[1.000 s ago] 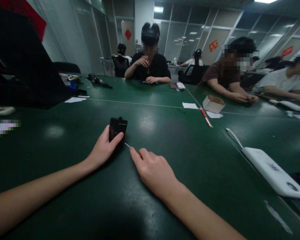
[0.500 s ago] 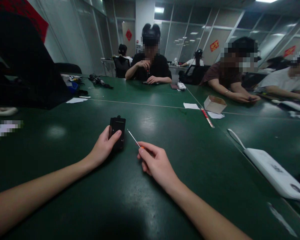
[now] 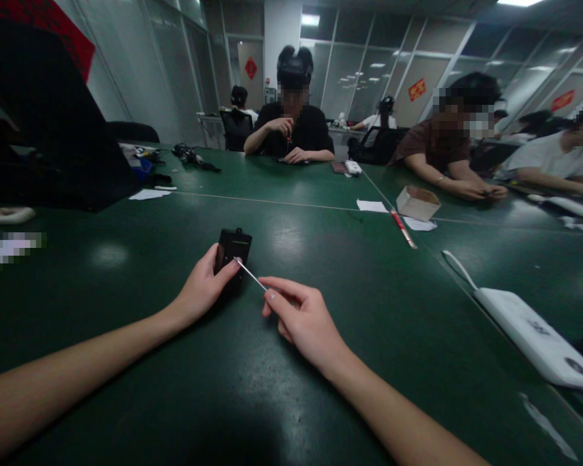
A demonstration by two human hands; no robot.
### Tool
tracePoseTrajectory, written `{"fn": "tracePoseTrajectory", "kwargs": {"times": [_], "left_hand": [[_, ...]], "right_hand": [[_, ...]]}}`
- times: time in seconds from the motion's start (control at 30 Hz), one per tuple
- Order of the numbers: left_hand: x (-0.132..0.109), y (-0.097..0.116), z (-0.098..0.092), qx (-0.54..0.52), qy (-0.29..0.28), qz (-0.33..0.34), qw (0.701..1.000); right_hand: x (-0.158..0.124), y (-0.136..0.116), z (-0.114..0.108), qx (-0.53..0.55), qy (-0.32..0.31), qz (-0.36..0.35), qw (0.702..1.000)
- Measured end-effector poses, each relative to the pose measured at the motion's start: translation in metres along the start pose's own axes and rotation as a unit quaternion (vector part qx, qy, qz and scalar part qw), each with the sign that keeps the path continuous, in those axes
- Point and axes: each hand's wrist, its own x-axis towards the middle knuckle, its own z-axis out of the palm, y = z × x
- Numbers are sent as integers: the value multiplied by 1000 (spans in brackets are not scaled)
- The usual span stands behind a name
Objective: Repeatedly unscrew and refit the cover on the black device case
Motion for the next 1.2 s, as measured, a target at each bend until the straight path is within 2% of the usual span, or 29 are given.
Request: {"fn": "tracePoseTrajectory", "kwargs": {"times": [0.33, 0.53, 0.77, 0.87, 0.97, 1.07, 1.13, 1.2], "left_hand": [[-2, 5, 0, 42, -11, 10, 999], [-3, 7, 0, 80, 0, 16, 997], [-5, 9, 0, 117, 20, 34, 992], [-5, 9, -1, 138, 20, 46, 989], [-5, 8, -1, 160, 17, 60, 985], [-6, 6, -2, 179, 11, 64, 982], [-6, 5, -2, 188, 9, 62, 980], [-7, 5, -2, 189, 6, 59, 980]], "right_hand": [[-3, -3, 3, -7, -16, 15, 1000], [-4, -2, 5, 52, -22, 34, 998], [-6, -13, 1, 161, -59, 130, 976], [-6, -15, -3, 181, -67, 145, 970], [-6, -15, -5, 148, -56, 136, 978], [-6, -15, -3, 68, -40, 107, 991], [-7, -14, -2, -8, -27, 76, 997], [-9, -12, -2, -138, -6, -1, 990]]}}
